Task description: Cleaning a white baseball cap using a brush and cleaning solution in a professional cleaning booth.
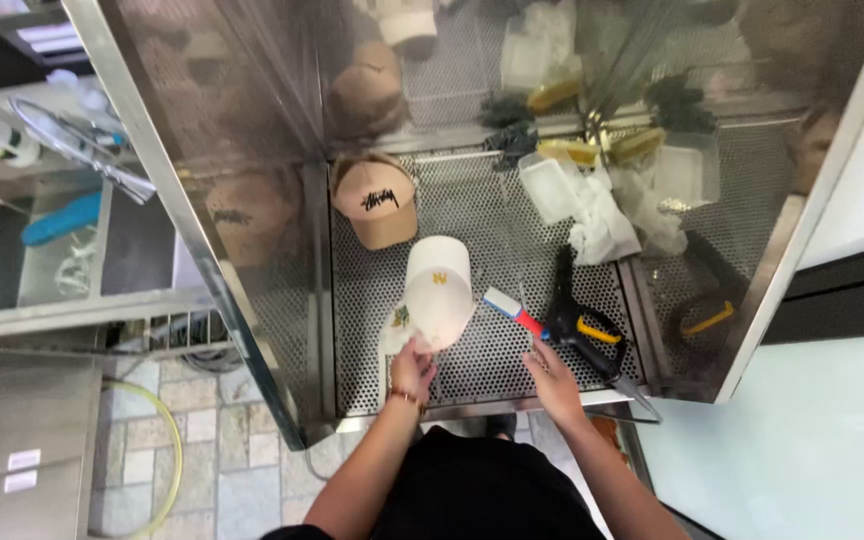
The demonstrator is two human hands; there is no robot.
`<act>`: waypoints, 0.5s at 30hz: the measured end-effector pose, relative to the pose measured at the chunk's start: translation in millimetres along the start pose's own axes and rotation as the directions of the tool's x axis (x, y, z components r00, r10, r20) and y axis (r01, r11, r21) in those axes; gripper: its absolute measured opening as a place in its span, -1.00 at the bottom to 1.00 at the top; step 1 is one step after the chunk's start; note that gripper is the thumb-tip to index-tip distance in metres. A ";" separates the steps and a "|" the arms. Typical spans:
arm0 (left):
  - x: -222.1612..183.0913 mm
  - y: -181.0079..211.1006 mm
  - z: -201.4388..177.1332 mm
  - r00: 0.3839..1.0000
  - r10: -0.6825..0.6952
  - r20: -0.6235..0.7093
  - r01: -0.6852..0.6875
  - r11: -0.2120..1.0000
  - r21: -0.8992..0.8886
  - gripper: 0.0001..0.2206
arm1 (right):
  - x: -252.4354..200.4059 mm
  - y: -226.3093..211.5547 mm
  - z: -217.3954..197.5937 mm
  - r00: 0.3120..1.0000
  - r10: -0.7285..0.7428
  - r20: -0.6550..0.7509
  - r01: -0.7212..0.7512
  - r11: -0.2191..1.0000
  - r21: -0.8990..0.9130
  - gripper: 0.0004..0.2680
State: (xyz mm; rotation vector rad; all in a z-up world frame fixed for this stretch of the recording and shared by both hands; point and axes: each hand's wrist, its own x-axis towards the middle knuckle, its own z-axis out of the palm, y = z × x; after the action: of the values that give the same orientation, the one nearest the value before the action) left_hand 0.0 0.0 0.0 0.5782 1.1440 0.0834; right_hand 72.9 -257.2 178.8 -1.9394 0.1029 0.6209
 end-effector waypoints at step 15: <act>-93.2 61.6 15.1 0.978 0.188 0.085 -0.178 0.977 -0.115 -0.78 | 128.6 56.2 53.3 0.924 -0.382 0.024 0.246 0.544 -0.802 -0.56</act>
State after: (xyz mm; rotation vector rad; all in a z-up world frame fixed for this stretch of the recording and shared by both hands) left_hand -12.7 13.9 111.1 0.5849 0.9850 0.2712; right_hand 144.6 -210.0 55.6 -2.7937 -0.5251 0.2582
